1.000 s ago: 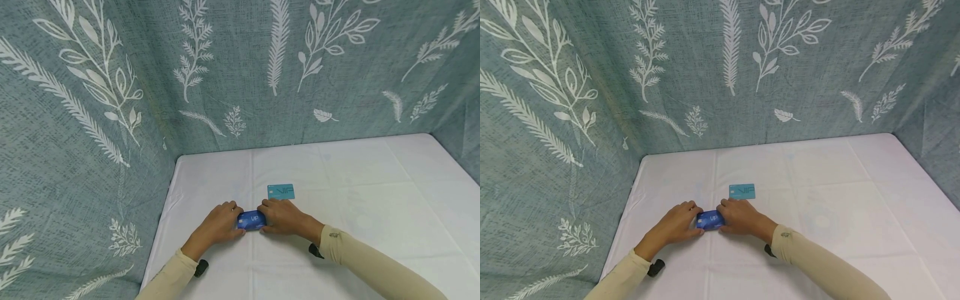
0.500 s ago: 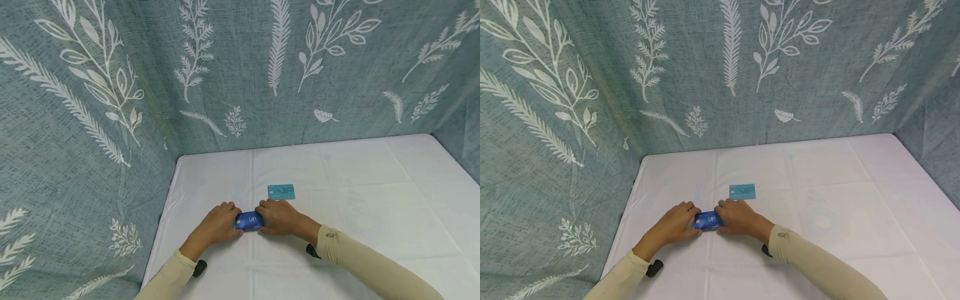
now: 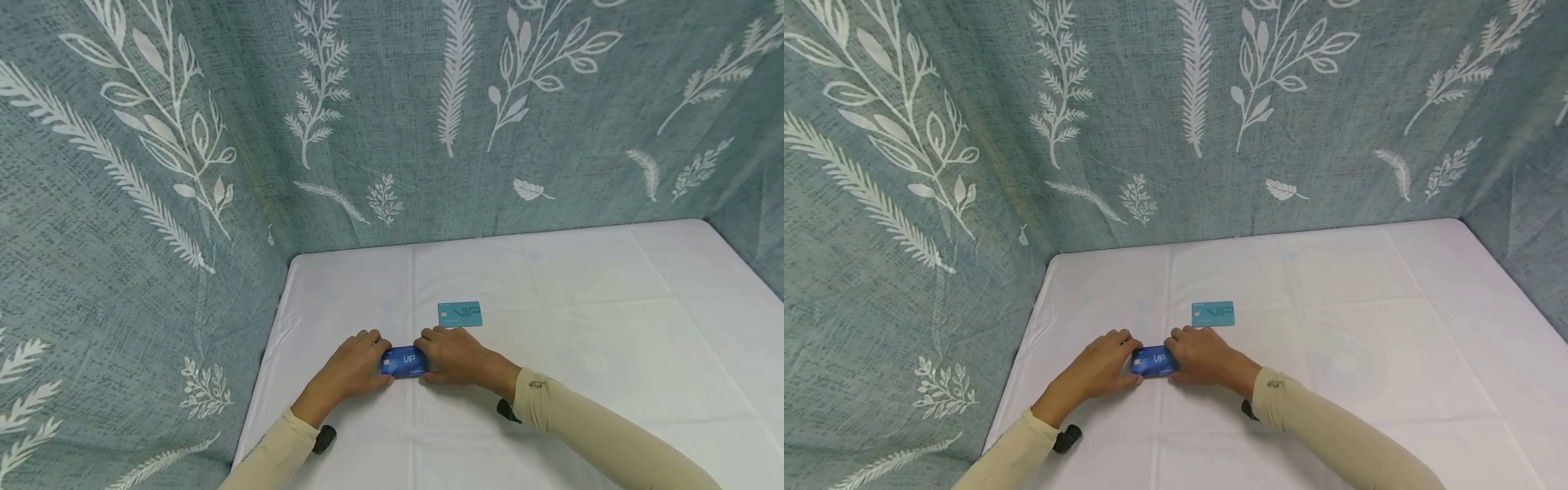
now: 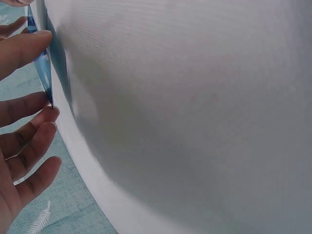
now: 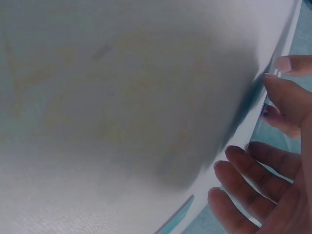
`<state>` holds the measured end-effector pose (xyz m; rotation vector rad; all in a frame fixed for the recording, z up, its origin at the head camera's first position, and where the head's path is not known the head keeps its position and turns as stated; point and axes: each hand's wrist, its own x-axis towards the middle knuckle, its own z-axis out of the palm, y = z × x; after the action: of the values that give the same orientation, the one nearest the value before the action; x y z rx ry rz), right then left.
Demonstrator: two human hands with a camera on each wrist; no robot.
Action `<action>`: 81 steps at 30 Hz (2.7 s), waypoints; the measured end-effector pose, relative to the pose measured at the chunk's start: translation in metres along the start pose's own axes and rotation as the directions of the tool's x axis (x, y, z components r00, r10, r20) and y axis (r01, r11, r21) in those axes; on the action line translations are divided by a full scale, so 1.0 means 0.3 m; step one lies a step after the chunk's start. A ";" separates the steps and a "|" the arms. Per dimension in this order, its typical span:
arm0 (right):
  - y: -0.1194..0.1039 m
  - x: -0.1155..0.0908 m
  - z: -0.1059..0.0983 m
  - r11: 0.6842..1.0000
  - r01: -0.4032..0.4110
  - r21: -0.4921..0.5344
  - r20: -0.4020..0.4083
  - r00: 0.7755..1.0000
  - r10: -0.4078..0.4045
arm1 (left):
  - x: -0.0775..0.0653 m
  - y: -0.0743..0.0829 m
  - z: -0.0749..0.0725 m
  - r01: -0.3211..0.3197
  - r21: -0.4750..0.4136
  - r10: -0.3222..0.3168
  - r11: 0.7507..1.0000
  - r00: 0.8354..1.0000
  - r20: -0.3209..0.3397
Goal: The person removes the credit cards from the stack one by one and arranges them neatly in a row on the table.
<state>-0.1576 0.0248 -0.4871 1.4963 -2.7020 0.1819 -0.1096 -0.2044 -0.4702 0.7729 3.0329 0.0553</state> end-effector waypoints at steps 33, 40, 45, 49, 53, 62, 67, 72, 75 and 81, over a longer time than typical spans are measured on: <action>-0.015 0.032 0.018 0.999 0.026 -0.035 -0.041 0.999 -0.027 | -0.004 -0.021 0.000 0.052 -0.054 -0.049 0.997 0.997 0.060; -0.011 0.034 0.021 0.999 0.031 -0.039 -0.053 0.998 -0.033 | -0.001 -0.018 -0.002 0.062 -0.073 -0.057 0.995 0.996 0.073; -0.014 0.033 0.020 0.997 0.037 -0.060 -0.061 0.997 -0.041 | -0.002 -0.022 0.006 0.057 -0.075 -0.053 0.996 0.997 0.059; -0.018 0.034 0.019 0.997 0.032 -0.064 -0.055 0.998 -0.036 | -0.004 -0.026 0.011 0.046 -0.075 -0.043 0.996 0.998 0.041; -0.021 0.036 0.019 0.998 0.026 -0.062 -0.042 0.999 -0.029 | -0.007 -0.028 0.013 0.039 -0.074 -0.037 0.996 0.999 0.034; -0.023 0.040 0.022 0.997 0.020 -0.073 -0.039 0.999 -0.023 | -0.008 -0.028 0.013 0.039 -0.083 -0.036 0.996 0.999 0.038; -0.024 0.042 0.020 0.998 0.004 -0.063 -0.026 1.000 -0.005 | -0.003 -0.026 0.010 0.052 -0.088 -0.047 0.995 0.997 0.057; -0.025 0.042 0.016 0.998 -0.003 -0.057 -0.021 1.000 0.002 | 0.000 -0.024 0.010 0.067 -0.100 -0.060 0.993 0.996 0.071; -0.025 0.042 0.015 0.999 -0.009 -0.051 -0.014 1.000 0.009 | 0.001 -0.024 0.011 0.071 -0.109 -0.063 0.991 0.995 0.073; -0.021 0.041 0.015 0.999 -0.012 -0.053 -0.007 1.000 0.012 | 0.003 -0.022 0.012 0.071 -0.110 -0.063 0.991 0.995 0.078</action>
<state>-0.1587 0.0106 -0.4898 1.4628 -2.6887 0.1151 -0.1135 -0.2096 -0.4741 0.6490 2.9527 0.1909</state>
